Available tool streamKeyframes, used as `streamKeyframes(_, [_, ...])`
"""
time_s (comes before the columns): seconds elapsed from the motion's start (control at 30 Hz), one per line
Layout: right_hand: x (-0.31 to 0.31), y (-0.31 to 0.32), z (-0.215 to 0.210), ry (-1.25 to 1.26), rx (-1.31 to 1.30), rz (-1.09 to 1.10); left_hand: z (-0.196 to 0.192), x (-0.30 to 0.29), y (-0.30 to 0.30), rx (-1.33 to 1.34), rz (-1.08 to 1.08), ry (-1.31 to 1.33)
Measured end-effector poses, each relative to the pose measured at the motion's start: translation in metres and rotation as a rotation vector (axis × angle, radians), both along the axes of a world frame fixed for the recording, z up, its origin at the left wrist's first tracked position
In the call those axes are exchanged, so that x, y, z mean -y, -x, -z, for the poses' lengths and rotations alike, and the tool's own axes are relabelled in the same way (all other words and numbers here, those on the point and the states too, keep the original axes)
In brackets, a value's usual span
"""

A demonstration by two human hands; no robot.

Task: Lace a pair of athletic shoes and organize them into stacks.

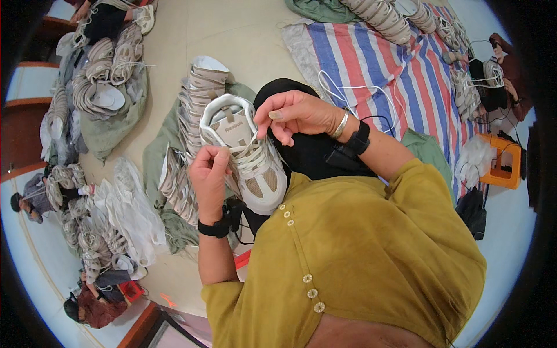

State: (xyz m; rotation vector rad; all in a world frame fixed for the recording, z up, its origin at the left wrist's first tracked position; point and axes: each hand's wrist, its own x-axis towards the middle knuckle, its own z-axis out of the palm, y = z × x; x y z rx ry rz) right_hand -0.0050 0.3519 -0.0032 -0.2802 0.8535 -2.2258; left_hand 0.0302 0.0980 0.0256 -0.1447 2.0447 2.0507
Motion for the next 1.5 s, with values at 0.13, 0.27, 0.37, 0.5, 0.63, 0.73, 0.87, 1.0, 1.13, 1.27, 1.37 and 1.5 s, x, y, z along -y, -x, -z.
streamKeyframes(0.13, [0.000,0.001,0.002,0.006,0.001,-0.019,0.008,0.007,-0.003,-0.149,0.045,0.299])
streamKeyframes(0.27, [-0.002,0.001,0.002,-0.007,0.006,0.000,0.010,0.010,-0.006,0.054,-0.009,0.032])
streamKeyframes(0.37, [0.000,0.002,0.000,-0.024,-0.017,-0.002,0.016,0.016,-0.006,0.090,-0.033,-0.021])
streamKeyframes(0.5, [0.002,0.001,-0.004,-0.032,-0.001,0.010,0.018,0.019,-0.008,0.073,0.019,-0.089])
streamKeyframes(0.63, [0.012,-0.013,-0.030,-0.545,-0.153,0.155,0.016,0.015,-0.013,0.027,0.051,0.041])
streamKeyframes(0.73, [0.023,-0.027,-0.019,-0.990,-0.738,0.369,0.014,0.013,-0.011,0.013,0.051,0.058])
streamKeyframes(0.87, [0.022,-0.038,-0.032,-1.237,-1.209,0.289,0.018,0.017,-0.010,0.043,0.062,0.037])
streamKeyframes(1.0, [0.008,-0.028,-0.033,-1.210,-1.118,0.103,0.017,0.017,-0.009,0.072,0.071,0.001])
streamKeyframes(1.13, [0.006,-0.013,-0.038,-1.058,-0.945,0.005,0.022,0.018,-0.009,0.006,0.064,0.043])
streamKeyframes(1.27, [0.009,-0.023,-0.034,-1.155,-1.108,0.023,0.022,0.018,-0.009,-0.006,0.056,0.092])
streamKeyframes(1.37, [0.013,-0.029,-0.041,-1.224,-1.192,0.076,0.022,0.019,-0.007,0.000,0.071,0.089])
streamKeyframes(1.5, [0.023,-0.033,-0.030,-1.272,-1.203,0.141,0.025,0.020,-0.006,0.002,0.068,0.044])
